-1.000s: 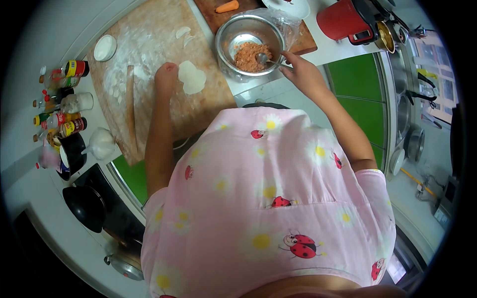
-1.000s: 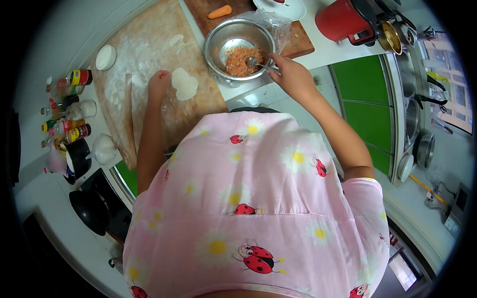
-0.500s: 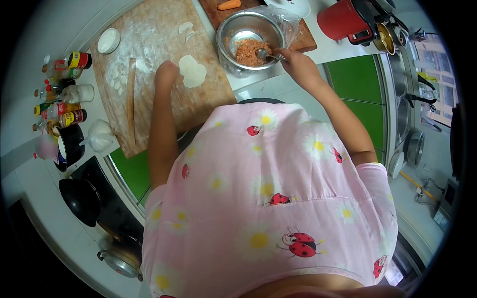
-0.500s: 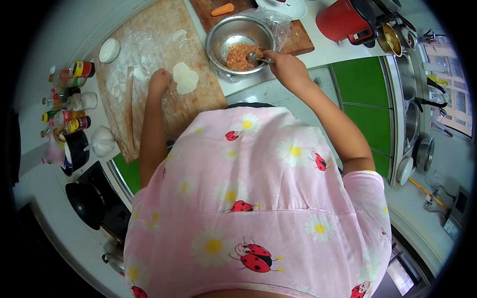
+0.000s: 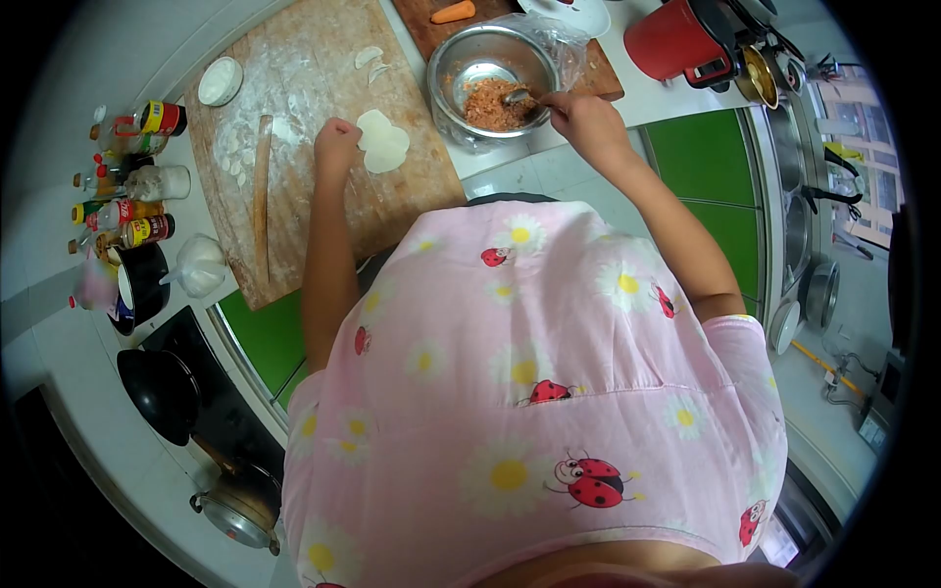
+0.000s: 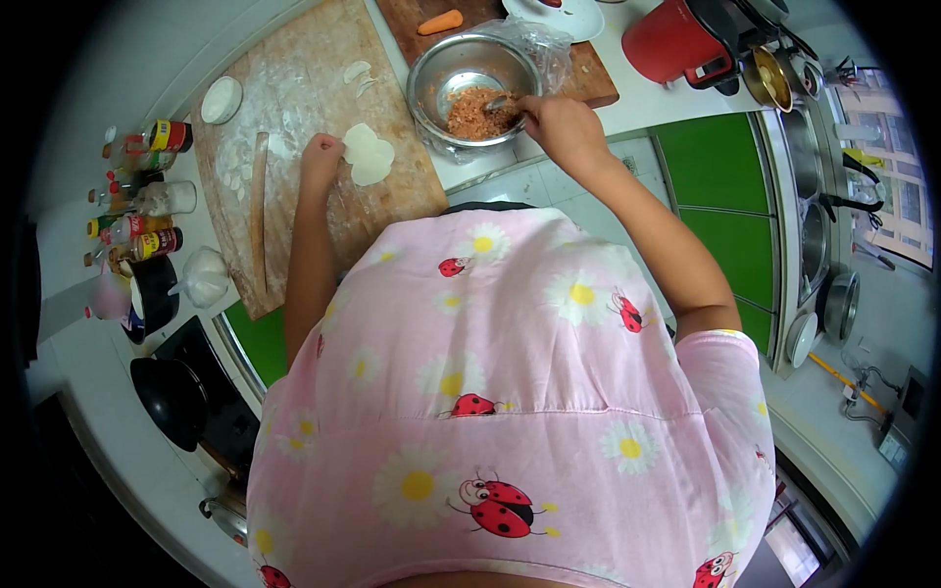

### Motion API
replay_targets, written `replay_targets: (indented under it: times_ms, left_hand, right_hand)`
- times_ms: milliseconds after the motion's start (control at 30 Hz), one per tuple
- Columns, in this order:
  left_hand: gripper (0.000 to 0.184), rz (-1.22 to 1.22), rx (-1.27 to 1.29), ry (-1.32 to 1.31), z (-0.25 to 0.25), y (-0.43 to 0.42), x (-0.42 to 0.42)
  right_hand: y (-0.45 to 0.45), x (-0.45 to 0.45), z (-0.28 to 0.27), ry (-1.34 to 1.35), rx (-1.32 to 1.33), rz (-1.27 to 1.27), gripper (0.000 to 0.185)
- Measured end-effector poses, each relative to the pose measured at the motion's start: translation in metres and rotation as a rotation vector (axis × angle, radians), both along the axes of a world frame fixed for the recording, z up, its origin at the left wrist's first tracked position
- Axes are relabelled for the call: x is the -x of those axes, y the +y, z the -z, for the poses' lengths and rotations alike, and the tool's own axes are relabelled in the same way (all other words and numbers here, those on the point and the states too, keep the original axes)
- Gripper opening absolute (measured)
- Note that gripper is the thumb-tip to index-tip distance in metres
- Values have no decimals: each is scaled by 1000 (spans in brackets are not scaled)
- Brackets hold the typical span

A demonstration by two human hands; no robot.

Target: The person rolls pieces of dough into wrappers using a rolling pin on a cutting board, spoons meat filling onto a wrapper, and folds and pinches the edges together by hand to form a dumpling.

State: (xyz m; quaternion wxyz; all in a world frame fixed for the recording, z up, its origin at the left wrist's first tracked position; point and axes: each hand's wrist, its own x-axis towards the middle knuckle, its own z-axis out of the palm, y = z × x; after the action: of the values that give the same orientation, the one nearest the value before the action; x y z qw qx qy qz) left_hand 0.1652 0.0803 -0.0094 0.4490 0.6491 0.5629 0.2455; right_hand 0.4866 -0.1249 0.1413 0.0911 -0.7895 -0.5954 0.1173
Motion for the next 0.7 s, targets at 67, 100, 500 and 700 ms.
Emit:
replay_targets:
  times_ms: [67,100,500,700]
  left_hand:
    - [11,-44,66,-155,4,1,3]
    - [12,-61,128,-194,5,4,5]
    - [22,-385,628,-1107,-37,-29,-20]
    - [28,-199,729,-1093,-70,-64,-39]
  right_hand:
    - [1,-1,1,16,-71,-23,23]
    - [2,-4,6,28,-114,-38,23]
    - [47,10,40,41,-49,-238,17]
    - [22,-10,16,3,-60,-432,13]
